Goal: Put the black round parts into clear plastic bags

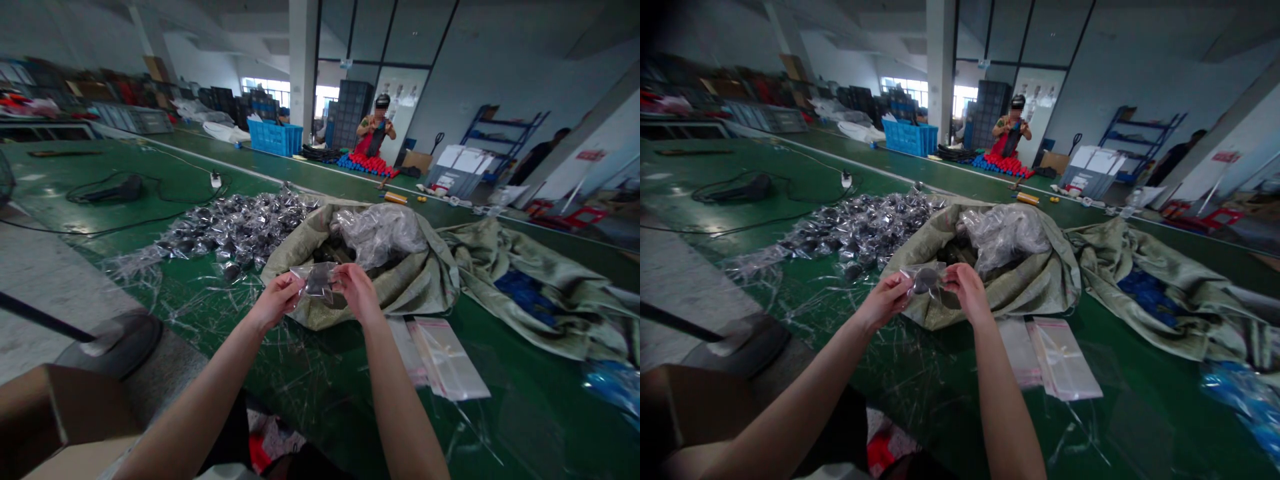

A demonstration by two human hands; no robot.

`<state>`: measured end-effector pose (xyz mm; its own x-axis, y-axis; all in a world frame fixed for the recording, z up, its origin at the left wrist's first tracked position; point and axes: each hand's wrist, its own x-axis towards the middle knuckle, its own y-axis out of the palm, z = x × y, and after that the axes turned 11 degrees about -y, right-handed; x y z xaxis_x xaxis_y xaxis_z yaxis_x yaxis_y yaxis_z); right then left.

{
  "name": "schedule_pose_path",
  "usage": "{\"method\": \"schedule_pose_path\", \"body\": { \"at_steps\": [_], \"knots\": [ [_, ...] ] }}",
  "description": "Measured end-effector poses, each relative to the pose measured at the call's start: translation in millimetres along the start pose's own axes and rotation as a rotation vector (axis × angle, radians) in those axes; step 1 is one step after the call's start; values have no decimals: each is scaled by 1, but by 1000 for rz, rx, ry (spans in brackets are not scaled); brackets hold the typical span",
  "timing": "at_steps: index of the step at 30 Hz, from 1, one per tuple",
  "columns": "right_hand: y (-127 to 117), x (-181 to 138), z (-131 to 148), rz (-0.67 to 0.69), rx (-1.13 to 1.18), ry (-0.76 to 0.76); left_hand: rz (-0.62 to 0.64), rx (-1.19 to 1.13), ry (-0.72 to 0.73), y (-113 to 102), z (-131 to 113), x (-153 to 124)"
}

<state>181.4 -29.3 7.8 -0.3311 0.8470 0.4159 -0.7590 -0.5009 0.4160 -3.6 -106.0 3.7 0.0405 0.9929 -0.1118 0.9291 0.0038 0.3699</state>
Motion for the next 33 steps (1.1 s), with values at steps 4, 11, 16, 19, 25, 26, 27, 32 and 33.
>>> {"method": "schedule_pose_path", "body": {
  "at_steps": [4,11,16,19,25,26,27,32,33],
  "knots": [
    [4,-1,1,76,-104,-57,-6,-3,-3,0,-1,-1],
    [4,-4,5,47,-241,-92,-21,8,-5,-4,2,0],
    [8,-4,8,73,-324,-116,-11,16,-11,-5,3,1],
    [11,-4,6,66,-335,-100,4,18,-12,-4,5,1],
    [15,-4,-11,-44,-91,94,4,-7,29,-2,8,5],
    [16,-5,-13,-34,-39,128,-4,-9,32,-2,9,6],
    [18,-5,-14,-22,10,155,-13,-13,33,-2,9,6],
    [25,-9,-9,54,159,200,-43,-40,33,-3,11,6],
    [25,-9,-8,60,163,200,-46,-42,36,-3,11,6]
  ]
}}
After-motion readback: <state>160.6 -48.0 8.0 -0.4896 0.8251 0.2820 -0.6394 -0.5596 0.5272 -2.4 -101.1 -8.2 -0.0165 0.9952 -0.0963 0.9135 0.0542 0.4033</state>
